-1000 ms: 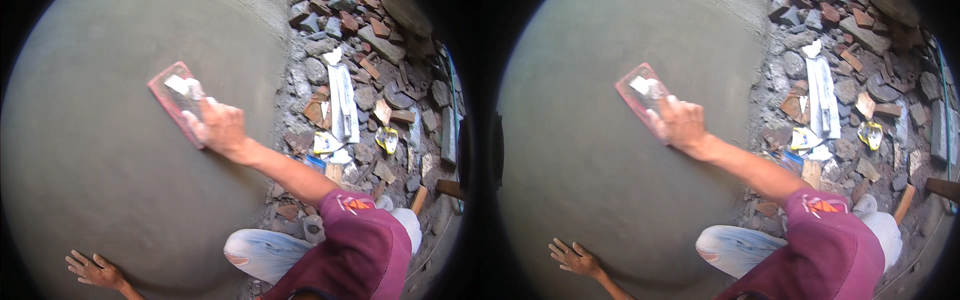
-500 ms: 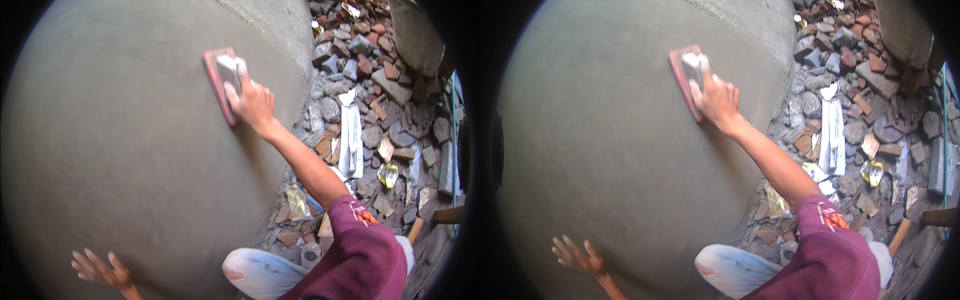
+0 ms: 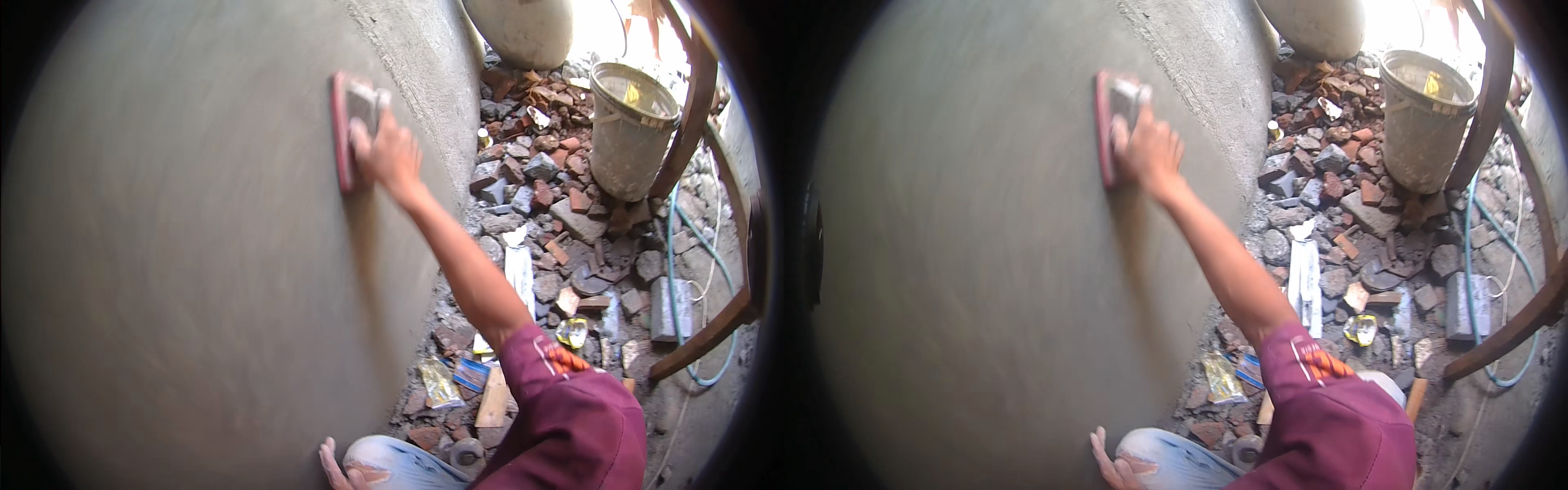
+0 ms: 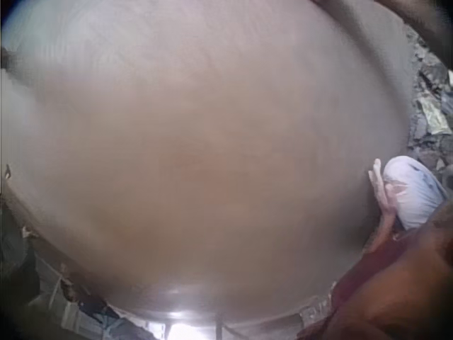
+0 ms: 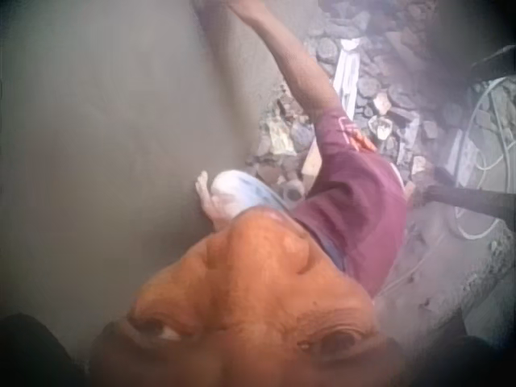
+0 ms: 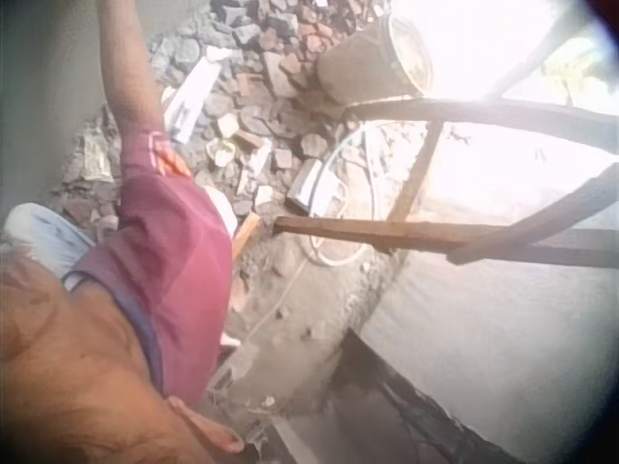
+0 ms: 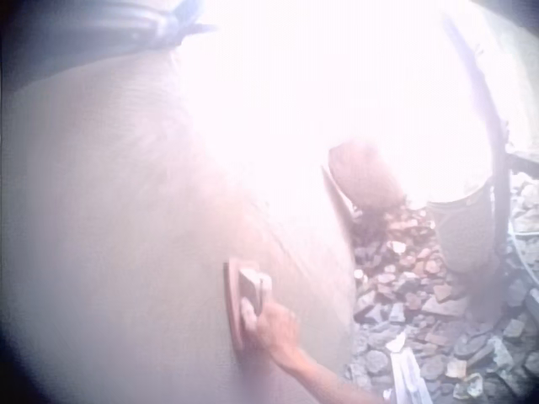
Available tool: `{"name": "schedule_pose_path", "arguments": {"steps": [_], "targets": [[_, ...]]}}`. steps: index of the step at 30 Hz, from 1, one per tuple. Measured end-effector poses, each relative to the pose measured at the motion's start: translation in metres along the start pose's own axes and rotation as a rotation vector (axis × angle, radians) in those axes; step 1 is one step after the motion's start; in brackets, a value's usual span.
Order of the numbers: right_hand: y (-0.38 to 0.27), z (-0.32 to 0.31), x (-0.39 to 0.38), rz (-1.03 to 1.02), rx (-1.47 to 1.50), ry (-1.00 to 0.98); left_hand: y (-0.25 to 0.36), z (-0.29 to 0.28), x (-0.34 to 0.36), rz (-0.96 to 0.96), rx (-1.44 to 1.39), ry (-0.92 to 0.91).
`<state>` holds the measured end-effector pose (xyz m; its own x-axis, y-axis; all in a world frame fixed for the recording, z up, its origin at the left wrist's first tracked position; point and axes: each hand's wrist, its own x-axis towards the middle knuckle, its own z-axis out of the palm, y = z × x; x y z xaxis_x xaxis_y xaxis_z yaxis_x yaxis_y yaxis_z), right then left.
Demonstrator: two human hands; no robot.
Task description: The person smooths a curved concrete wall using a pink trowel held in the right hand, moving it in circular and sweeping motions. The person occasionally touches the wall with the left hand to check the surface while remaining in a squatting position.
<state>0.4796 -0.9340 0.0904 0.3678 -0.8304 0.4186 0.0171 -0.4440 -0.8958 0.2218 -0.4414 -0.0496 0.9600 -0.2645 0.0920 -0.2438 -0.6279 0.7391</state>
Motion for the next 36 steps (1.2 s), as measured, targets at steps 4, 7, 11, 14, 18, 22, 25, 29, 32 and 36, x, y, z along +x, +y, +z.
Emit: {"name": "schedule_pose_path", "arguments": {"steps": [4, 7, 11, 14, 18, 22, 25, 29, 32, 36], "targets": [[0.016, -0.017, 0.083, 0.183, -0.035, -0.041, 0.019, 0.023, 0.03, 0.369, 0.126, 0.102], [0.013, 0.005, 0.014, 0.091, 0.0, 0.023, 0.019, 0.025, 0.033, 0.425, 0.127, 0.094], [0.005, 0.014, -0.089, -0.072, 0.074, -0.024, 0.012, 0.009, 0.041, 0.433, 0.144, 0.037], [0.015, 0.013, -0.016, 0.009, -0.099, 0.008, -0.002, 0.011, 0.045, 0.383, 0.133, 0.009], [0.04, -0.012, 0.091, 0.224, -0.046, 0.0, 0.002, 0.029, 0.053, 0.408, 0.092, -0.058], [0.02, 0.022, -0.007, -0.039, -0.077, 0.027, 0.002, 0.032, 0.063, 0.428, 0.132, -0.035], [-0.011, 0.018, -0.051, -0.248, 0.085, 0.006, -0.005, 0.026, 0.068, 0.56, 0.293, 0.041], [-0.022, -0.01, 0.104, -0.105, -0.027, 0.057, -0.019, 0.043, 0.072, 0.792, 0.403, 0.007], [-0.032, -0.023, 0.151, -0.016, -0.045, 0.027, -0.008, 0.047, 0.076, 0.749, 0.367, -0.032], [-0.032, 0.008, 0.037, -0.263, 0.018, -0.03, 0.017, 0.052, 0.08, 0.38, 0.138, -0.021]]}}
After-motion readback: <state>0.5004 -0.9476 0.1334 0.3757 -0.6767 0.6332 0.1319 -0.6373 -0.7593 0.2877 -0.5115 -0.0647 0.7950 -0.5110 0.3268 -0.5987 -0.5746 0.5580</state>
